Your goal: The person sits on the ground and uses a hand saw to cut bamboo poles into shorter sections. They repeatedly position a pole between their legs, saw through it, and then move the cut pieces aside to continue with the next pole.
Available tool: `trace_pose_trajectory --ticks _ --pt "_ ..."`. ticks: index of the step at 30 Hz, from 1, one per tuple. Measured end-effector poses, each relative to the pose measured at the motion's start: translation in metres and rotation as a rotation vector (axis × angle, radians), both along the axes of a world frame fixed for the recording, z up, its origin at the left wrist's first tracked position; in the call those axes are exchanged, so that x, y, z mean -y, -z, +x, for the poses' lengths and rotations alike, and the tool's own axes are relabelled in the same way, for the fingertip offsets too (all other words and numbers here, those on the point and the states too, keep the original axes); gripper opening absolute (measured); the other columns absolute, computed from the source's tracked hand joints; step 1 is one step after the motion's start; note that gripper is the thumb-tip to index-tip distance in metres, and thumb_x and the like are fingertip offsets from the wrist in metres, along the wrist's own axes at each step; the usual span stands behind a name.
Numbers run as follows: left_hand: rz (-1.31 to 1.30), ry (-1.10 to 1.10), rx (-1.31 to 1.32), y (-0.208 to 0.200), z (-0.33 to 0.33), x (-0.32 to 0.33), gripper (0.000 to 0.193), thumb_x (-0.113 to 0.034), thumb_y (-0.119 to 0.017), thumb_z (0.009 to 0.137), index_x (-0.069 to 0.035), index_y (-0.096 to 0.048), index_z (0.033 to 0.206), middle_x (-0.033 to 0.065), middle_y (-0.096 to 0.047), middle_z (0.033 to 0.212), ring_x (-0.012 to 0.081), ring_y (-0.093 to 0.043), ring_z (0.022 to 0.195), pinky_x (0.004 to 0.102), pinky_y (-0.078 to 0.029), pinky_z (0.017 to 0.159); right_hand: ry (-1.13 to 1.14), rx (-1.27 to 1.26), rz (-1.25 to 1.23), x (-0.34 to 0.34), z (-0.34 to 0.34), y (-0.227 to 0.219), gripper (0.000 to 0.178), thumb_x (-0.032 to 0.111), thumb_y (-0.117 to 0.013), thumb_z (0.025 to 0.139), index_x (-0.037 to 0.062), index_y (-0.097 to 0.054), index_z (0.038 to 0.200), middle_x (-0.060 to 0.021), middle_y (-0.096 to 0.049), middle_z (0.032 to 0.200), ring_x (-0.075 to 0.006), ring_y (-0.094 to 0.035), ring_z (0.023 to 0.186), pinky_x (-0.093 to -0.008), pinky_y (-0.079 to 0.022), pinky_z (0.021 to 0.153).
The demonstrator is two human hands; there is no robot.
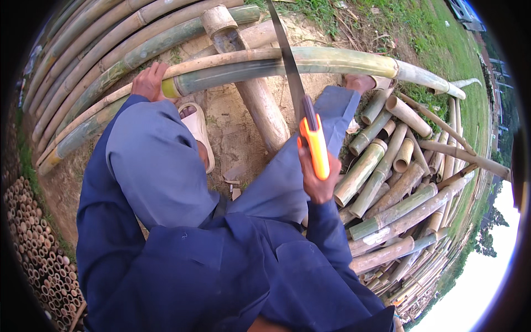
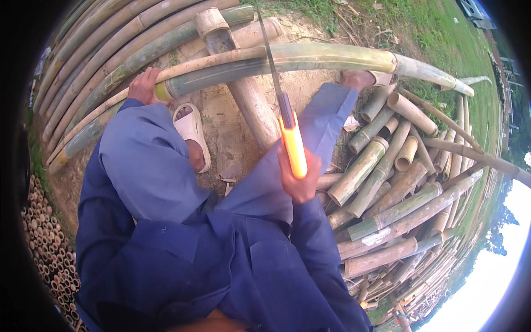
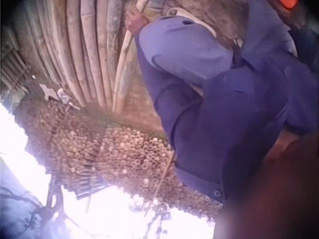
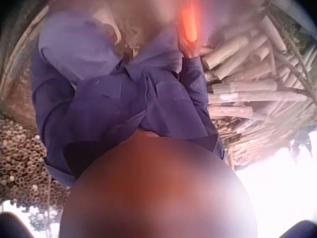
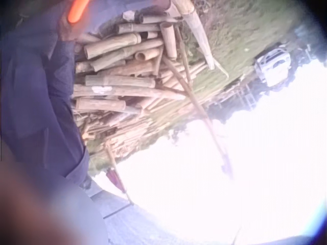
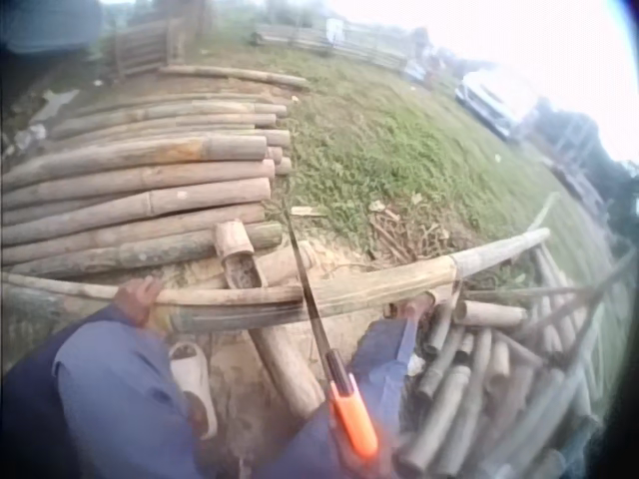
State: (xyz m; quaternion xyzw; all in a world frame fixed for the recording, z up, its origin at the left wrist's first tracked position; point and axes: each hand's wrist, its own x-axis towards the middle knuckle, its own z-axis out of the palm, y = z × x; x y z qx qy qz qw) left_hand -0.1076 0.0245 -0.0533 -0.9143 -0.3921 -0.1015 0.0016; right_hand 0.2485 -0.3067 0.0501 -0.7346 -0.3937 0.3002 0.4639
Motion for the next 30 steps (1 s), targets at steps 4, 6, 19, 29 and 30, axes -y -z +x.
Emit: trace_pose_trajectory --ticks 4,6,19,29,30 --pt "-0.112 -0.007 -0.035 -0.011 0.007 -0.010 0.095 -0.048 -0.094 0.048 -0.010 -0.056 0.126 0.0126 -0.062 0.116 0.0375 -0.067 0.104 0.0476 -0.055 0.086 -0.016 0.006 0.065 -0.007 0.003 0.003 0.014 0.009 -0.073 0.093 -0.0039 -0.070 0.093 -0.0017 -0.057 0.064 -0.0082 -0.047 0.058 -0.0292 -0.041 0.054" --pt "-0.082 0.007 -0.036 -0.013 0.008 -0.013 0.096 -0.049 -0.094 0.047 -0.010 -0.055 0.126 0.0128 -0.062 0.116 0.0378 -0.066 0.106 0.0483 -0.055 0.086 -0.005 0.069 0.008 0.013 -0.002 -0.011 0.014 0.010 -0.075 0.092 -0.0031 -0.070 0.094 -0.0048 -0.059 0.063 -0.0086 -0.050 0.057 -0.0294 -0.043 0.055" --pt "-0.079 0.000 -0.106 0.006 -0.002 -0.025 0.104 -0.053 -0.095 0.047 -0.011 -0.053 0.132 0.0147 -0.063 0.120 0.0380 -0.066 0.109 0.0491 -0.055 0.087 -0.023 0.056 0.046 -0.026 -0.007 -0.040 0.011 0.006 -0.074 0.089 -0.0035 -0.070 0.094 -0.0151 -0.060 0.064 -0.0167 -0.060 0.053 -0.0336 -0.047 0.055" --pt "-0.128 -0.019 -0.085 -0.017 0.008 -0.015 0.104 -0.054 -0.093 0.052 -0.006 -0.051 0.134 0.0183 -0.062 0.123 0.0408 -0.064 0.114 0.0490 -0.053 0.094 -0.001 0.017 0.069 -0.003 0.006 0.014 0.012 0.006 -0.071 0.091 -0.0035 -0.073 0.098 -0.0080 -0.063 0.065 -0.0103 -0.057 0.058 -0.0287 -0.047 0.058" --pt "-0.145 -0.014 -0.097 -0.022 0.010 -0.018 0.106 -0.057 -0.093 0.052 -0.006 -0.051 0.135 0.0187 -0.061 0.124 0.0411 -0.063 0.115 0.0491 -0.052 0.095 0.017 -0.023 0.080 -0.011 0.007 0.021 0.011 0.006 -0.071 0.091 -0.0034 -0.073 0.097 -0.0079 -0.062 0.065 -0.0099 -0.055 0.057 -0.0291 -0.047 0.058"
